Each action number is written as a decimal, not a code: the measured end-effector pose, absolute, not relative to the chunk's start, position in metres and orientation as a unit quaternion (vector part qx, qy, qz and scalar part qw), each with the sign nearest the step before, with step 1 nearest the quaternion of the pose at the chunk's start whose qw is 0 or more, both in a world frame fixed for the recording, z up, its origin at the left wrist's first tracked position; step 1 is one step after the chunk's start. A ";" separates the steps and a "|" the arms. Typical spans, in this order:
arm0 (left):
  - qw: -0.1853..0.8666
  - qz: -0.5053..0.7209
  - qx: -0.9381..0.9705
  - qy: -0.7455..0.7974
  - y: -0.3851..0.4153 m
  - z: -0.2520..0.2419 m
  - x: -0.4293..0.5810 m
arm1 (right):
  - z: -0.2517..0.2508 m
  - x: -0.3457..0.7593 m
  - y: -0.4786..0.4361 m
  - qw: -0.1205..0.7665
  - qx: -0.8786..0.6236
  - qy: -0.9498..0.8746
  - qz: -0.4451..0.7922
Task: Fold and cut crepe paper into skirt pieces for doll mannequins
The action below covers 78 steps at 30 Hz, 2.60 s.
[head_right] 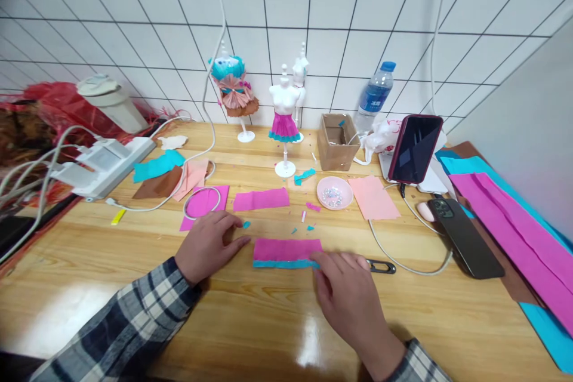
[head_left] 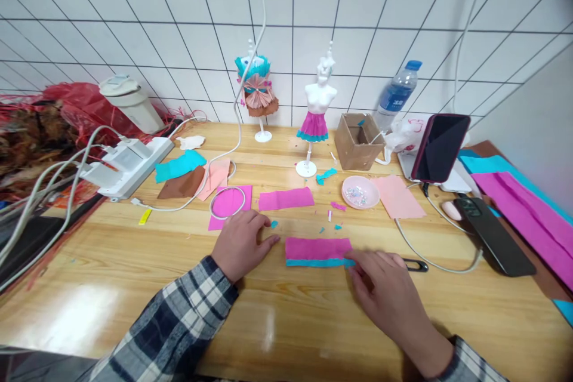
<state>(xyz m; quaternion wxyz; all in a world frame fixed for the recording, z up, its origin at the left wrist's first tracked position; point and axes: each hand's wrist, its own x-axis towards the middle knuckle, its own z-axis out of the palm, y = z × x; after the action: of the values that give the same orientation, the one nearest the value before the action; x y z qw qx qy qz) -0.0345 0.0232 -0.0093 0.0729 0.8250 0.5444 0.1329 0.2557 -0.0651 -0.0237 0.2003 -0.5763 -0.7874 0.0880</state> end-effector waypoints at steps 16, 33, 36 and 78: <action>0.127 0.071 0.786 0.601 0.050 0.011 -0.029 | -0.047 0.342 -0.071 0.138 -0.636 -0.760 0.010; 0.298 0.293 0.729 0.543 0.039 0.008 0.007 | 0.013 0.253 -0.035 0.306 -0.663 -0.623 0.282; 0.323 0.326 0.703 0.543 0.032 0.012 0.025 | 0.020 0.218 -0.014 0.352 -0.619 -0.584 0.389; 0.458 0.349 0.631 0.520 0.024 -0.002 0.035 | -0.002 0.195 -0.001 0.367 -0.621 -0.549 0.422</action>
<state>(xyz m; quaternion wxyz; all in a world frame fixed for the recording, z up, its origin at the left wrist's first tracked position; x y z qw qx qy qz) 0.0351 0.0235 -0.0019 0.4583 0.6309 0.5197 0.3491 0.1945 -0.0006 -0.0023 0.3672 -0.6210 -0.5489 0.4222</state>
